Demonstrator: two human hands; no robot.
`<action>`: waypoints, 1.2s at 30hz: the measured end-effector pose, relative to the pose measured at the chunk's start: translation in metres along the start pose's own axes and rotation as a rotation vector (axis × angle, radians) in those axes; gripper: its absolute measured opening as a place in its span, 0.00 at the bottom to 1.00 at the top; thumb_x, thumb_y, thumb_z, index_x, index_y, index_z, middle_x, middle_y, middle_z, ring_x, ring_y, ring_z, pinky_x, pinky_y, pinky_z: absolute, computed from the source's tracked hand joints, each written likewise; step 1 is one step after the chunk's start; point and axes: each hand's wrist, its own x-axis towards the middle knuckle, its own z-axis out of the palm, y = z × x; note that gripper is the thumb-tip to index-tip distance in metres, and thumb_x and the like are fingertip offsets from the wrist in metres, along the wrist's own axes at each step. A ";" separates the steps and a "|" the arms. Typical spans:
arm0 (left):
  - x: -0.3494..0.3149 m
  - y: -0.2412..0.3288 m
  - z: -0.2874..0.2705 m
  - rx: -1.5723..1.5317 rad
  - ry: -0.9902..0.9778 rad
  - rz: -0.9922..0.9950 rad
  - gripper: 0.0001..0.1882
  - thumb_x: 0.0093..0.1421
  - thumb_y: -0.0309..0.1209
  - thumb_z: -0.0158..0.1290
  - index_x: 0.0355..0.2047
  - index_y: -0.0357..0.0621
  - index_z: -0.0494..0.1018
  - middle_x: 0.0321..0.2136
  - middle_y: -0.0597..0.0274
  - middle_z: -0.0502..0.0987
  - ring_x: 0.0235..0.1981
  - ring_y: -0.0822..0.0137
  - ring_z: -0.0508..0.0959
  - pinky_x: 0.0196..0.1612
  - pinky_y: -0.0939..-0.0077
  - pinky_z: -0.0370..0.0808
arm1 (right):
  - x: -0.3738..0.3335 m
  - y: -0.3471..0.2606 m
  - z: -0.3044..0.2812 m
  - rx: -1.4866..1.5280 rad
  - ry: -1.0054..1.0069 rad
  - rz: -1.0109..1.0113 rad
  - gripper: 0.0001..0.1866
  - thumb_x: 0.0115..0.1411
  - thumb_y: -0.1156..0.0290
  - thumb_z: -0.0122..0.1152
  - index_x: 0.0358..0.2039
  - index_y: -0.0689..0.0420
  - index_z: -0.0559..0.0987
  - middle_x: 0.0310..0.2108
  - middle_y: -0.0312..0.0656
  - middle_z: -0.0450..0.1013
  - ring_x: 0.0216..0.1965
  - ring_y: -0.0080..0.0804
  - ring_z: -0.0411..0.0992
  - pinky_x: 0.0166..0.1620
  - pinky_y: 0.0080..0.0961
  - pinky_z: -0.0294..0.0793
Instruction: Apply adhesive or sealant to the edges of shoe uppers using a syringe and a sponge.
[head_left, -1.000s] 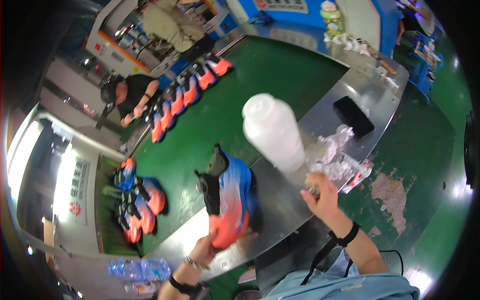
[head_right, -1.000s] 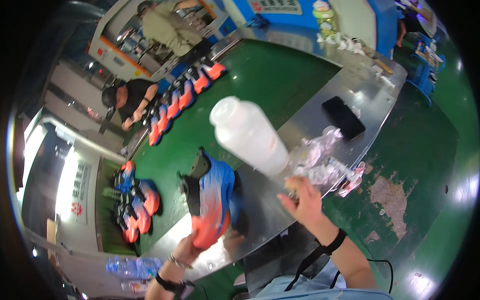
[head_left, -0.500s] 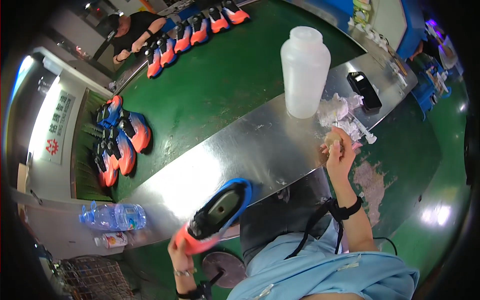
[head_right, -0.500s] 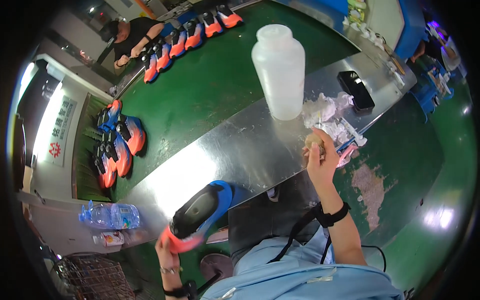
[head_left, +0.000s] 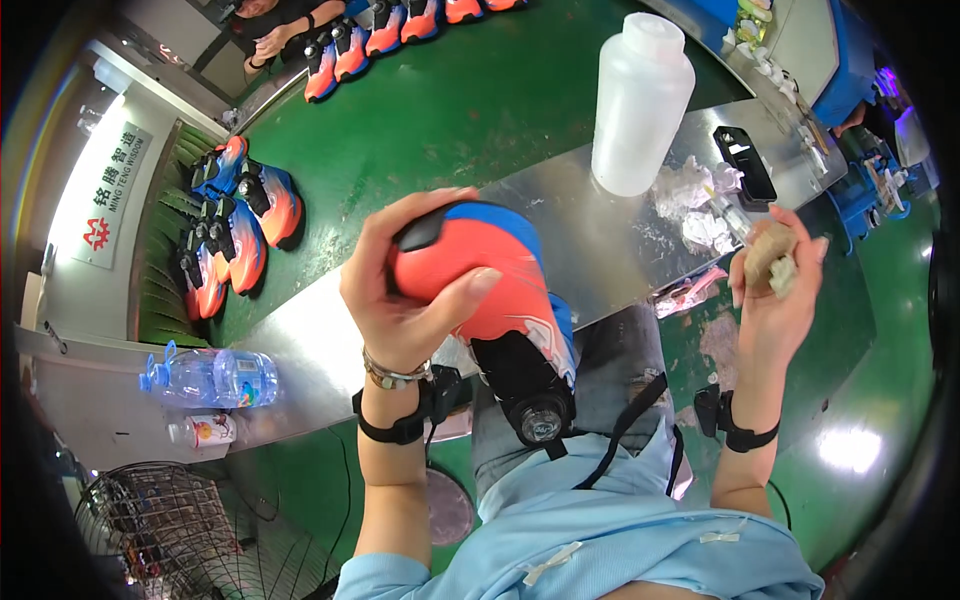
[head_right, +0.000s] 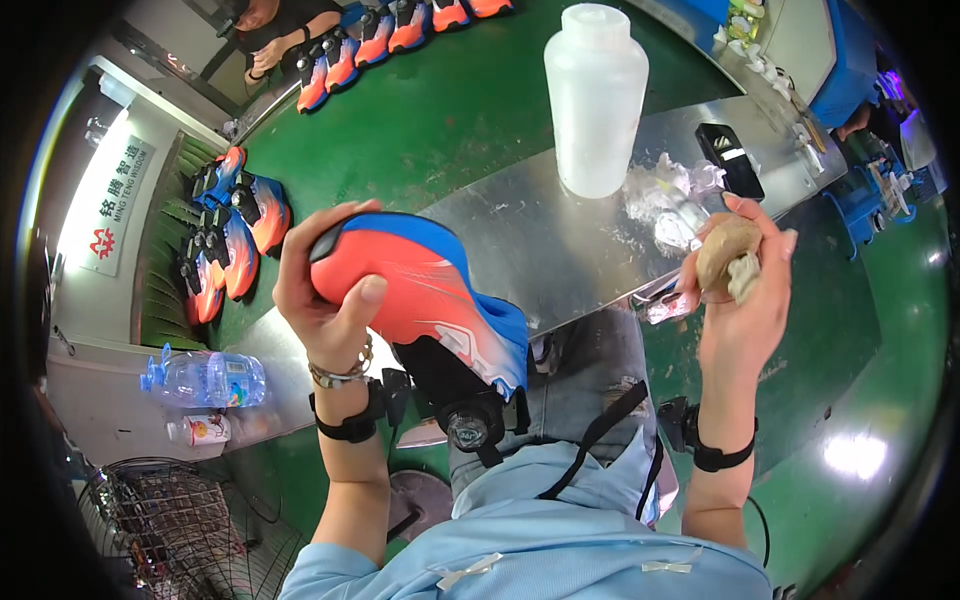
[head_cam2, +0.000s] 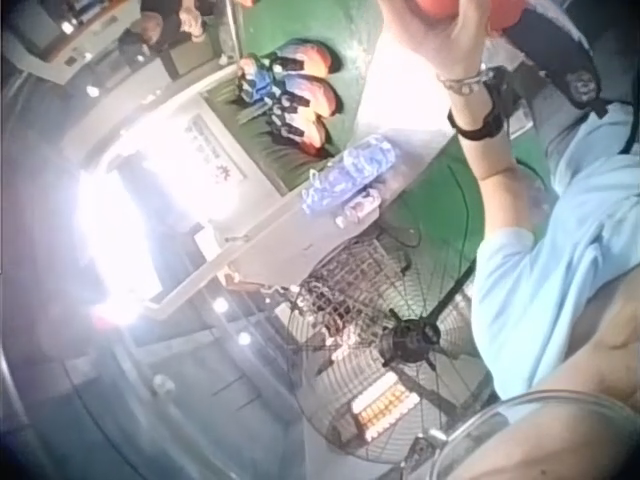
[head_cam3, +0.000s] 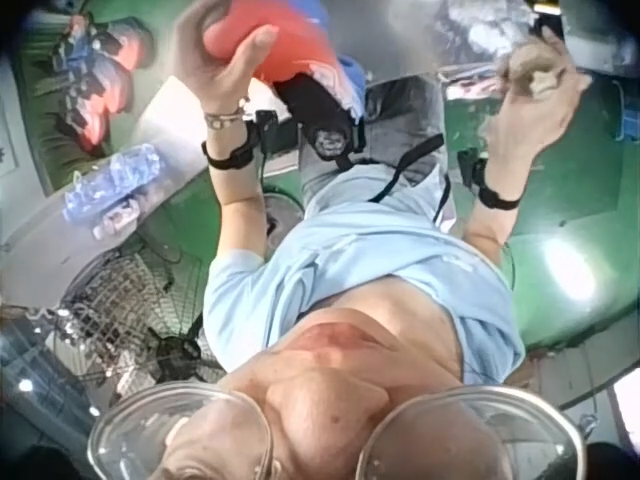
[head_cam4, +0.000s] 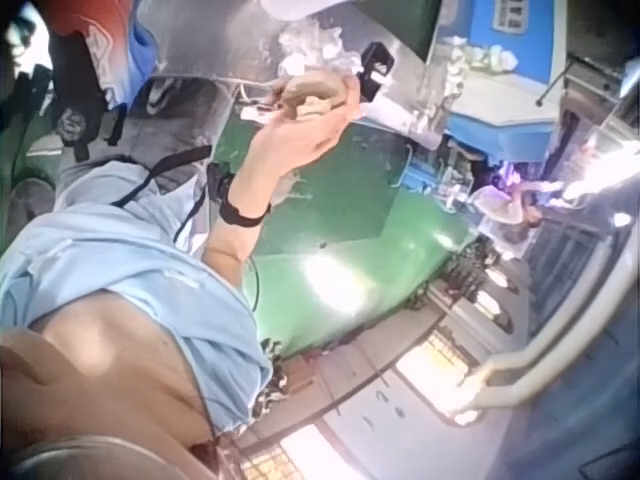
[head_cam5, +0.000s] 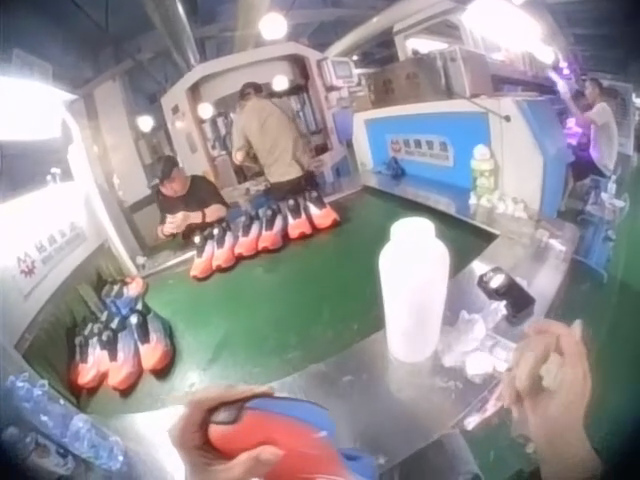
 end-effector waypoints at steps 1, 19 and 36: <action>0.003 -0.002 0.004 -0.007 -0.003 -0.009 0.26 0.38 0.28 0.62 0.39 0.33 0.67 0.34 0.50 0.75 0.35 0.66 0.75 0.40 0.76 0.71 | -0.004 -0.010 0.006 0.119 -0.168 -0.027 0.25 0.62 0.51 0.33 0.43 0.62 0.66 0.26 0.43 0.64 0.12 0.27 0.62 0.13 0.16 0.59; 0.018 -0.005 0.015 -0.075 -0.242 0.168 0.28 0.38 0.34 0.62 0.37 0.28 0.67 0.32 0.47 0.75 0.33 0.61 0.76 0.37 0.74 0.73 | 0.000 -0.027 0.044 0.710 -0.861 0.128 0.15 0.60 0.56 0.41 0.37 0.56 0.62 0.25 0.48 0.64 0.10 0.41 0.66 0.13 0.23 0.69; 0.034 -0.029 0.019 -0.066 -0.344 0.281 0.43 0.40 0.57 0.58 0.41 0.29 0.62 0.33 0.44 0.72 0.34 0.55 0.76 0.38 0.68 0.73 | 0.005 0.002 0.030 0.867 -0.464 0.108 0.08 0.56 0.64 0.47 0.33 0.53 0.65 0.20 0.45 0.64 0.05 0.39 0.61 0.10 0.25 0.67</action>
